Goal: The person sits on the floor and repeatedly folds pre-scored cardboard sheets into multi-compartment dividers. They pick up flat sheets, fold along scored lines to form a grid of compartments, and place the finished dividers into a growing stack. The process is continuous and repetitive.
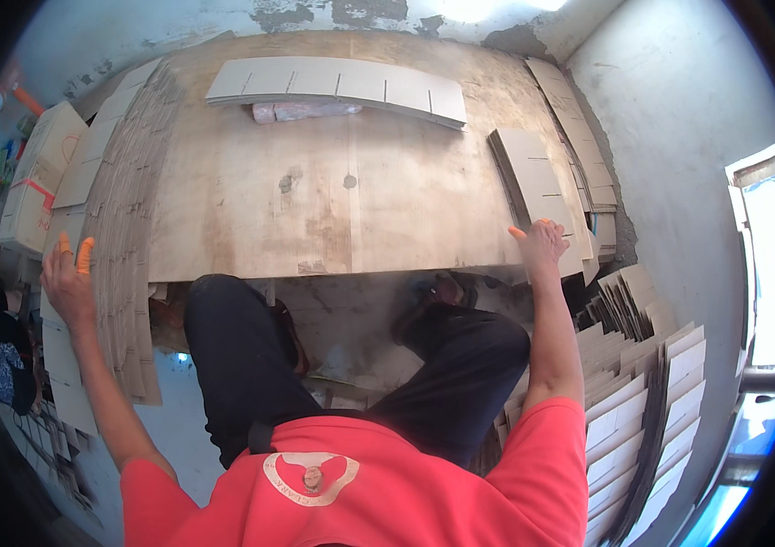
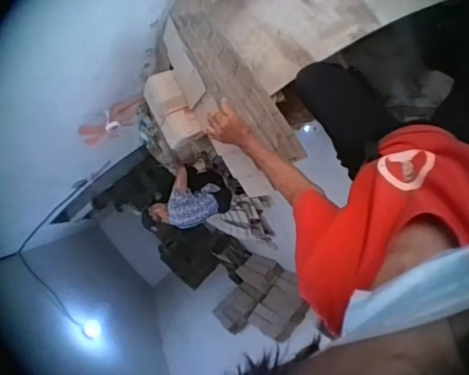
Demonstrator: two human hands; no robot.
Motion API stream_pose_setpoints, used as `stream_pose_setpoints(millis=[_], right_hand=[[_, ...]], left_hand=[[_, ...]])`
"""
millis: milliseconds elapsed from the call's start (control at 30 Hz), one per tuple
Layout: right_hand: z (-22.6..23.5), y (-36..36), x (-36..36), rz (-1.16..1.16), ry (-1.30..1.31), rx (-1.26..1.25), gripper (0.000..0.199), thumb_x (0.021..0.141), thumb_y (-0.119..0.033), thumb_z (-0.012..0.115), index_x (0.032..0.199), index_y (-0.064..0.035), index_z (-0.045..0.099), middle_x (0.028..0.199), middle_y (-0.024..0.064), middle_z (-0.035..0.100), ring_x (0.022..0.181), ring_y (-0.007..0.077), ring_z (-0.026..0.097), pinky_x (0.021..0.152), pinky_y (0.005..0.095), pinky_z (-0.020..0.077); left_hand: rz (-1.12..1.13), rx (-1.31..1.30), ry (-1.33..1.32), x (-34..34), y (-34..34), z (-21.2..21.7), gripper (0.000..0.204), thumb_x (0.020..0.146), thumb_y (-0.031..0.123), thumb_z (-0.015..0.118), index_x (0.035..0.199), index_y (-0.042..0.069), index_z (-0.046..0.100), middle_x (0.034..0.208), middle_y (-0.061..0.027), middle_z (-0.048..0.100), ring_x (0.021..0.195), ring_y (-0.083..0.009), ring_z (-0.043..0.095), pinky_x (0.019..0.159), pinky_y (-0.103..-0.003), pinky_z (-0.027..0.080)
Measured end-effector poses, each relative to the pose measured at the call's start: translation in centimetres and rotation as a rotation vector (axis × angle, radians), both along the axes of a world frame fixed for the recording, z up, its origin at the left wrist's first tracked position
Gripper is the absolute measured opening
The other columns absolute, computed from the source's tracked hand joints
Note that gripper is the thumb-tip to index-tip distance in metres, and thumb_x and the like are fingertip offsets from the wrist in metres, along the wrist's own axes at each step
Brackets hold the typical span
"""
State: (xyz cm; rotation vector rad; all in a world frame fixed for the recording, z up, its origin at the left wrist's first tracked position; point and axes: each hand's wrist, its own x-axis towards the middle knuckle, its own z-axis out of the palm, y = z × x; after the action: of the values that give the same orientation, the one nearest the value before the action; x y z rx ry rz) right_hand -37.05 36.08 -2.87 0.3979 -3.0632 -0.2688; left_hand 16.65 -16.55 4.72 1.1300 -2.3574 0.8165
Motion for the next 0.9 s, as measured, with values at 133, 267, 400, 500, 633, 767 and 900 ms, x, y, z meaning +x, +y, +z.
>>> stream_pose_setpoints(millis=[133, 267, 400, 500, 633, 767, 900], right_hand=[[-1.1, 0.2, -1.1, -0.032, -0.018, 0.109, 0.046, 0.081, -0.045, 0.069, 0.099, -0.0028, 0.07, 0.109, 0.0124, 0.064, 0.107, 0.0318, 0.056, 0.079, 0.0577, 0.0472], [-3.4, 0.3, -2.6, 0.005, -0.033, 0.262, 0.03, 0.083, -0.031, 0.067, 0.096, -0.0047, 0.072, 0.1, 0.0132, 0.068, 0.095, 0.033, 0.063, 0.078, 0.0571, 0.051], [-6.5, 3.1, -5.5, 0.278, -0.049, 0.233, 0.02, 0.078, -0.02, 0.063, 0.083, -0.0014, 0.069, 0.086, 0.0191, 0.067, 0.086, 0.0328, 0.065, 0.07, 0.0461, 0.0527], [-2.7, 2.9, -4.7, 0.422, 0.048, -0.085, 0.014, 0.082, -0.008, 0.057, 0.073, -0.0033, 0.067, 0.081, 0.017, 0.067, 0.078, 0.0339, 0.066, 0.064, 0.0443, 0.0531], [0.5, 3.9, -5.2, 0.376, 0.175, -0.041, 0.009, 0.08, -0.006, 0.059, 0.072, -0.0021, 0.059, 0.076, 0.0178, 0.065, 0.074, 0.0365, 0.065, 0.061, 0.0459, 0.0504], [0.7, 1.9, -4.4, 0.274, 0.084, 0.001, 0.014, 0.084, -0.012, 0.062, 0.077, -0.0013, 0.054, 0.074, 0.0188, 0.063, 0.078, 0.0378, 0.064, 0.067, 0.0461, 0.0493], [2.3, 1.4, -3.0, 0.313, 0.109, -0.058, 0.026, 0.086, -0.024, 0.066, 0.075, -0.004, 0.054, 0.073, 0.0172, 0.061, 0.072, 0.0366, 0.063, 0.062, 0.0459, 0.0473]], left_hand=[[-0.208, 0.028, 0.055, -5.7, 2.7, -0.6, 0.036, 0.082, 0.015, 0.07, 0.114, 0.001, 0.062, 0.116, -0.0125, 0.063, 0.11, -0.0285, 0.057, 0.091, -0.042, 0.045], [-0.398, 0.077, 0.078, -11.7, 5.9, -0.6, 0.03, 0.079, 0.014, 0.072, 0.105, 0.0, 0.065, 0.112, -0.0141, 0.065, 0.107, -0.0296, 0.058, 0.091, -0.042, 0.045], [-0.61, 0.114, 0.096, -17.6, 6.9, -2.3, 0.031, 0.075, 0.015, 0.076, 0.099, -0.001, 0.065, 0.106, -0.0133, 0.066, 0.102, -0.0289, 0.059, 0.088, -0.041, 0.044], [-0.723, 0.215, 0.154, -21.7, 8.1, -4.1, 0.034, 0.073, 0.015, 0.077, 0.1, -0.001, 0.064, 0.102, -0.0118, 0.066, 0.098, -0.0278, 0.059, 0.087, -0.04, 0.044], [-0.892, 0.377, 0.221, -30.5, 8.9, -6.5, 0.042, 0.07, 0.016, 0.079, 0.106, 0.001, 0.064, 0.097, -0.0103, 0.067, 0.094, -0.0266, 0.06, 0.083, -0.039, 0.044], [-0.942, 0.43, 0.244, -38.8, 9.9, -7.6, 0.044, 0.071, 0.019, 0.078, 0.109, 0.002, 0.063, 0.096, -0.0089, 0.067, 0.098, -0.026, 0.059, 0.086, -0.038, 0.044], [-0.908, 0.488, 0.121, -46.5, 11.1, -8.1, 0.057, 0.075, 0.026, 0.075, 0.12, -0.001, 0.055, 0.108, -0.0089, 0.061, 0.11, -0.0251, 0.053, 0.09, -0.038, 0.042]])
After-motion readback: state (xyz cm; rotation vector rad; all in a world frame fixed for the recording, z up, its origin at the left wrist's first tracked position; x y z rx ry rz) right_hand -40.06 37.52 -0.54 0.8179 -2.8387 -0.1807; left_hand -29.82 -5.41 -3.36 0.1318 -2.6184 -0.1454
